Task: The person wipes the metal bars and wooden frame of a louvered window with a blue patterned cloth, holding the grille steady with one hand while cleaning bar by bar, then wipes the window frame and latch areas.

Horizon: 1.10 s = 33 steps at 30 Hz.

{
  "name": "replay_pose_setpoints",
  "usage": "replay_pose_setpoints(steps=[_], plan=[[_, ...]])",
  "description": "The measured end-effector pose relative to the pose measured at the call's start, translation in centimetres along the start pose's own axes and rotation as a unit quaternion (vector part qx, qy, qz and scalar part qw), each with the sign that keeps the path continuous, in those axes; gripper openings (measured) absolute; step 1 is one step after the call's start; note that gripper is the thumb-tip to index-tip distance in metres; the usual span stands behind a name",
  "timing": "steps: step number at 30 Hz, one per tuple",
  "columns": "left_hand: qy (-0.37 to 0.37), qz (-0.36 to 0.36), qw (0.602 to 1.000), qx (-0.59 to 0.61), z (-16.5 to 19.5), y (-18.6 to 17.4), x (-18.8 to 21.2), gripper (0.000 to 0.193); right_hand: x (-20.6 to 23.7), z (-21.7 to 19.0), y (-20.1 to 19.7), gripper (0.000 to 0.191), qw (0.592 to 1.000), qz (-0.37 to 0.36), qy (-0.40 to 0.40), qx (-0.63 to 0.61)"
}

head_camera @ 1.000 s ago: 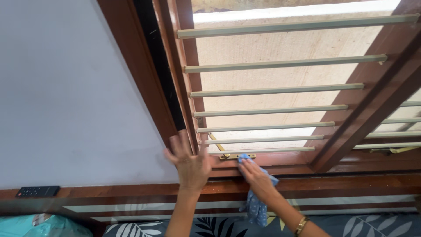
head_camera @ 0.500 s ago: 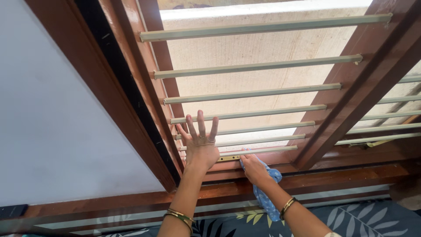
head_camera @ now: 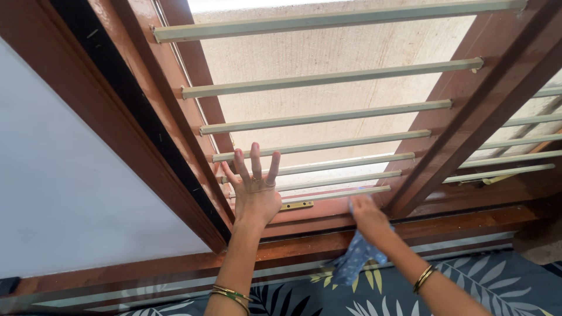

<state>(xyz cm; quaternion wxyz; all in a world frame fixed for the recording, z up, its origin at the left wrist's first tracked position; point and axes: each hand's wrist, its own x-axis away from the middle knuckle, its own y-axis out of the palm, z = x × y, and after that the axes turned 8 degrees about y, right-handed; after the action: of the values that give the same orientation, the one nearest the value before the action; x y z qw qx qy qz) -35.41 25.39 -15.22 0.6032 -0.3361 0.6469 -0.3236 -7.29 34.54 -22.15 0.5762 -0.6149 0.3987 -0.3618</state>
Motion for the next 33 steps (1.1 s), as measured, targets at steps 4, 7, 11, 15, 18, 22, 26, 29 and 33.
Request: replay_pose_setpoints(steps=[4,7,11,15,18,22,26,29,33], plan=[[0.001,-0.012,1.0,0.01,-0.1,0.0,0.1,0.113,0.5,2.3,0.5,0.06,0.992,0.114,-0.042,0.025],[0.003,-0.011,1.0,0.005,-0.3,0.1,0.0,0.114,1.8,2.7,2.5,0.058,0.985,0.168,-0.025,0.014],[0.005,-0.001,1.0,-0.002,-0.3,0.3,0.2,0.115,2.4,1.4,3.5,0.058,0.984,0.168,0.025,0.059],[0.009,-0.017,1.0,0.001,-0.4,0.1,0.1,0.117,1.6,-3.8,2.9,0.033,0.995,-0.008,0.062,0.084],[0.046,0.017,0.998,0.034,-0.8,-0.8,-0.2,0.117,2.0,-10.3,3.2,0.056,0.995,0.074,-0.05,-0.055],[0.055,-0.14,0.989,-0.004,-1.7,-2.6,-0.4,0.12,3.6,-17.1,3.5,0.062,0.981,0.013,-0.172,0.085],[0.092,-0.076,0.993,-0.009,-1.9,-4.2,-0.4,0.117,4.9,-21.1,2.2,0.072,0.943,0.001,-0.309,-0.125],[0.079,-0.082,0.993,-0.004,-1.6,-4.8,-0.5,0.117,4.9,-22.5,1.0,0.075,0.912,-0.015,-0.333,-0.24],[0.074,-0.09,0.993,-0.002,-1.4,-5.1,-0.5,0.119,4.4,-22.2,0.9,0.075,0.884,-0.014,-0.393,-0.25]])
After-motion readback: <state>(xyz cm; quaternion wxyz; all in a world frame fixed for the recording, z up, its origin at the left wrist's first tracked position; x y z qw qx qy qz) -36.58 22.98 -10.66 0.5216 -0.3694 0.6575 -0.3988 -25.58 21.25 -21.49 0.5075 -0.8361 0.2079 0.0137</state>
